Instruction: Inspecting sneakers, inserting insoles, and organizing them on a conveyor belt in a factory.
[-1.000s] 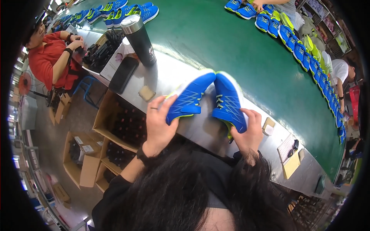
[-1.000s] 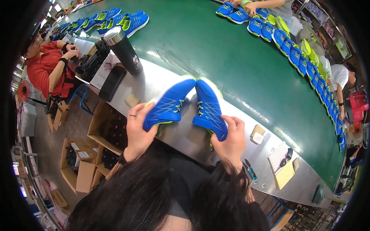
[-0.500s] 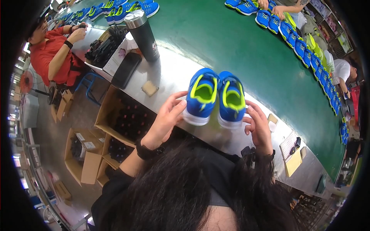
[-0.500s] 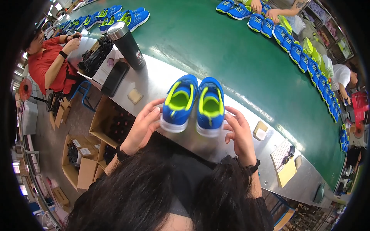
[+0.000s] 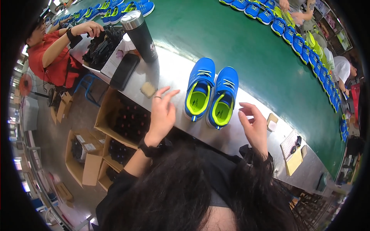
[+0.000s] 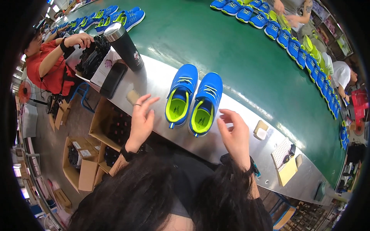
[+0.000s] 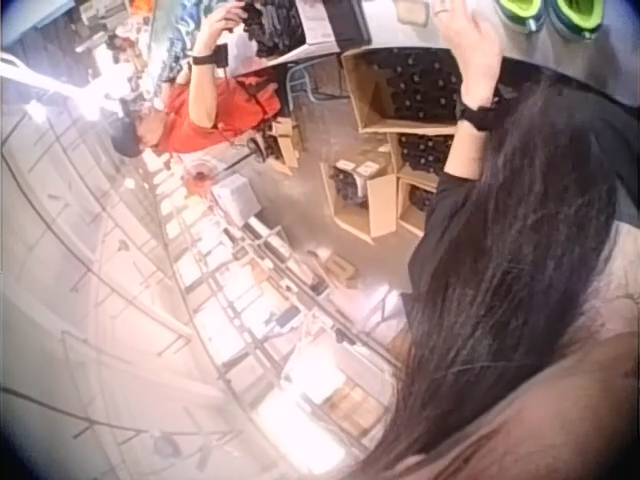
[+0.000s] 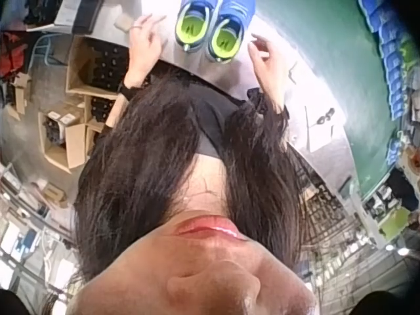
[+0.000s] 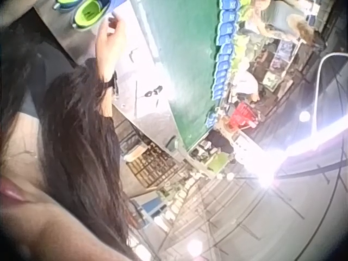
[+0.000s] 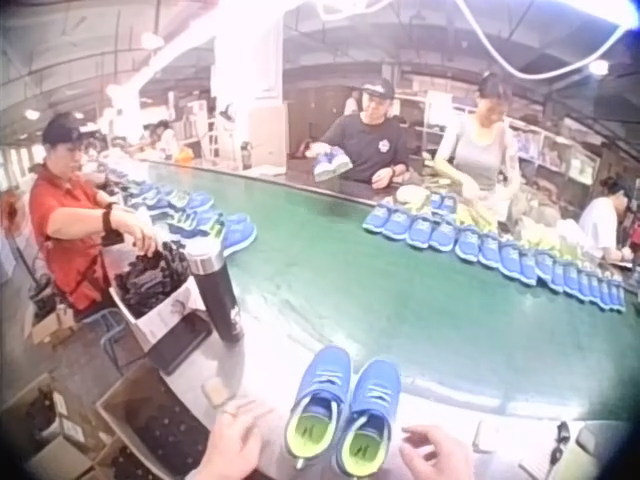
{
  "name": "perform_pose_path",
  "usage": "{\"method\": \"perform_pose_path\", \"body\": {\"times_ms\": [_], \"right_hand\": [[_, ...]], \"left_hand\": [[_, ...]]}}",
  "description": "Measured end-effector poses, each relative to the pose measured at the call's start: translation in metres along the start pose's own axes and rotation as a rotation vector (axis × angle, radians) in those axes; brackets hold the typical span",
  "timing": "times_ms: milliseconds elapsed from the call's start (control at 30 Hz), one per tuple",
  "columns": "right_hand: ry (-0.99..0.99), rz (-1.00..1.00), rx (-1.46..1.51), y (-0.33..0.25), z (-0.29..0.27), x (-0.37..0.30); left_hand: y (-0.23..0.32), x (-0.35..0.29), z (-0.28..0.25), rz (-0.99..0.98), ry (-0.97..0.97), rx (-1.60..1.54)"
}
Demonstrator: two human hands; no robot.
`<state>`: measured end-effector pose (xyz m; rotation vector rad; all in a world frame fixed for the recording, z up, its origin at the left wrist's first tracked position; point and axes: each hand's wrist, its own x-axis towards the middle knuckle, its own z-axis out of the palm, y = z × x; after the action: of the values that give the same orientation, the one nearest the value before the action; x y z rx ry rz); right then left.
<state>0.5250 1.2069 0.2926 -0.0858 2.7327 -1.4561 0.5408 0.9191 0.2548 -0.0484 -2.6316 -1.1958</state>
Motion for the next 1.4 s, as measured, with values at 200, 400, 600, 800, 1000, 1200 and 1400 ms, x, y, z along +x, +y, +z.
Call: {"method": "perform_pose_path", "body": {"times_ms": [200,400,600,800,1000,1200,1400], "right_hand": [[-0.222,-0.417,-0.521,-0.036,0.052,0.007],[-0.166,-0.425,-0.513,-0.049,0.057,0.06],[-0.152,-0.395,-0.376,-0.095,0.056,0.184],[0.087,-0.336,-0.518,-0.13,0.075,0.268],[0.021,-0.265,-0.634,-0.112,0.091,0.33],[-0.006,-0.292,-0.262,-0.121,0.1,0.37],[-0.148,-0.314,0.409,-0.133,0.096,0.375]], "left_hand": [[-0.022,0.024,0.024,-0.019,0.178,-0.171],[-0.029,0.025,0.048,-0.035,0.212,-0.171],[-0.024,0.026,0.046,-0.15,0.177,-0.168],[-0.019,0.025,0.049,-0.194,0.226,-0.177],[-0.012,0.026,0.048,-0.216,0.163,-0.15],[-0.006,0.028,0.046,-0.186,0.147,-0.062],[-0.005,0.026,0.045,-0.241,0.096,-0.064]]}}
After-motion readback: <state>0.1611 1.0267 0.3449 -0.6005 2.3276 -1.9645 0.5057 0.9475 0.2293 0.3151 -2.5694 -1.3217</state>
